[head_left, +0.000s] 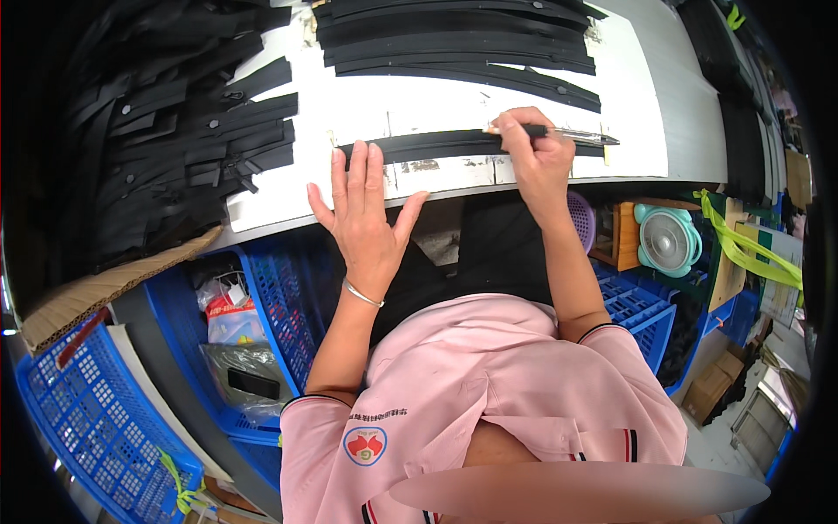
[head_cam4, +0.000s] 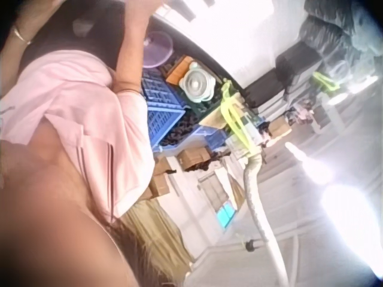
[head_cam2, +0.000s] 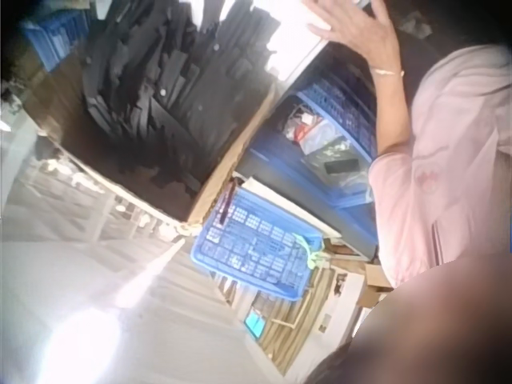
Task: Marking specific points on black zippers using a template and a pen.
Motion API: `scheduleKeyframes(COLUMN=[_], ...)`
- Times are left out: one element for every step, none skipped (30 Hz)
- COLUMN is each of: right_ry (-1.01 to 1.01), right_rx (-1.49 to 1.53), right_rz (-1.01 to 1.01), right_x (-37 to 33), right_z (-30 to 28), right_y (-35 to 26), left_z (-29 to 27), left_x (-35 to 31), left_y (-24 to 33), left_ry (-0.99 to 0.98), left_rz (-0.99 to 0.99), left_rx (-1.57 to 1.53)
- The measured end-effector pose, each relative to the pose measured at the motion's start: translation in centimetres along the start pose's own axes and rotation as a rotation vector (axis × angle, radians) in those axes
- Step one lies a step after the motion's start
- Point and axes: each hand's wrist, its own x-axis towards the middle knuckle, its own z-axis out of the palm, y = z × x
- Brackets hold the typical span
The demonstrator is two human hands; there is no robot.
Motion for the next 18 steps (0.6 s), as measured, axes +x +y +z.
scheduleKeyframes(right_ry=[0.006, -0.020, -0.050, -0.047, -0.051, -0.053, -0.048, -0.046, -0.049, -0.050, -0.050, -0.049, -0.049, -0.058, -0.065, -0.063, -0.069, -0.073], right_rx=[-0.002, -0.044, -0.084, -0.083, -0.056, -0.028, -0.027, -0.049, -0.068, -0.065, -0.066, -0.068, -0.067, -0.057, -0.049, -0.049, -0.042, -0.038], right_rz=[0.001, -0.026, -0.052, -0.050, -0.022, 0.006, 0.009, -0.021, -0.053, -0.053, -0.048, -0.043, -0.042, -0.048, -0.054, -0.052, -0.066, -0.077], right_x=[0.2, 0.2, 0.3, 0.2, 0.3, 0.3, 0.2, 0.3, 0.3, 0.3, 0.2, 0.2, 0.2, 0.2, 0.2, 0.2, 0.3, 0.3], right_z=[-0.6, -1.1, -1.1, -1.2, -1.1, -1.0, -1.0, -1.0, -1.0, -0.9, -0.9, -0.9, -0.9, -0.9, -0.9, -0.8, -0.8, -0.8], right_y=[0.9, 2.1, 2.4, 2.5, 2.5, 2.4, 2.5, 2.8, 2.9, 2.8, 2.7, 2.6, 2.6, 2.6, 2.6, 2.5, 2.3, 2.2], left_z=[0.0, -0.1, -0.1, -0.1, -0.2, -0.4, -0.7, -0.8, -1.0, -0.9, -0.9, -0.9, -0.5, -0.1, 0.4, 0.8, 1.1, 1.3], left_x=[0.0, 0.0, 0.0, 0.0, -0.1, 0.0, 0.2, 0.4, 0.5, 0.6, 0.7, 1.1, 1.3, 1.4, 1.5, 1.6, 1.6, 1.6], left_y=[0.0, 0.1, 0.0, -0.1, -0.1, 0.1, 0.6, 1.2, 1.7, 2.5, 3.3, 4.4, 5.1, 5.8, 6.5, 6.7, 6.8, 7.0], left_ry=[0.000, 0.000, -0.002, -0.019, -0.037, -0.040, -0.053, -0.068, -0.067, -0.089, -0.112, -0.145, -0.166, -0.187, -0.191, -0.193, -0.204, -0.218], left_rz=[0.002, 0.003, 0.006, 0.002, 0.000, 0.004, -0.018, -0.039, -0.039, 0.013, 0.066, 0.112, 0.152, 0.192, 0.192, 0.193, 0.178, 0.165], left_rx=[0.004, 0.008, 0.009, 0.008, 0.006, 0.008, -0.008, -0.025, -0.021, -0.071, -0.122, -0.159, -0.180, -0.201, -0.237, -0.237, -0.234, -0.232])
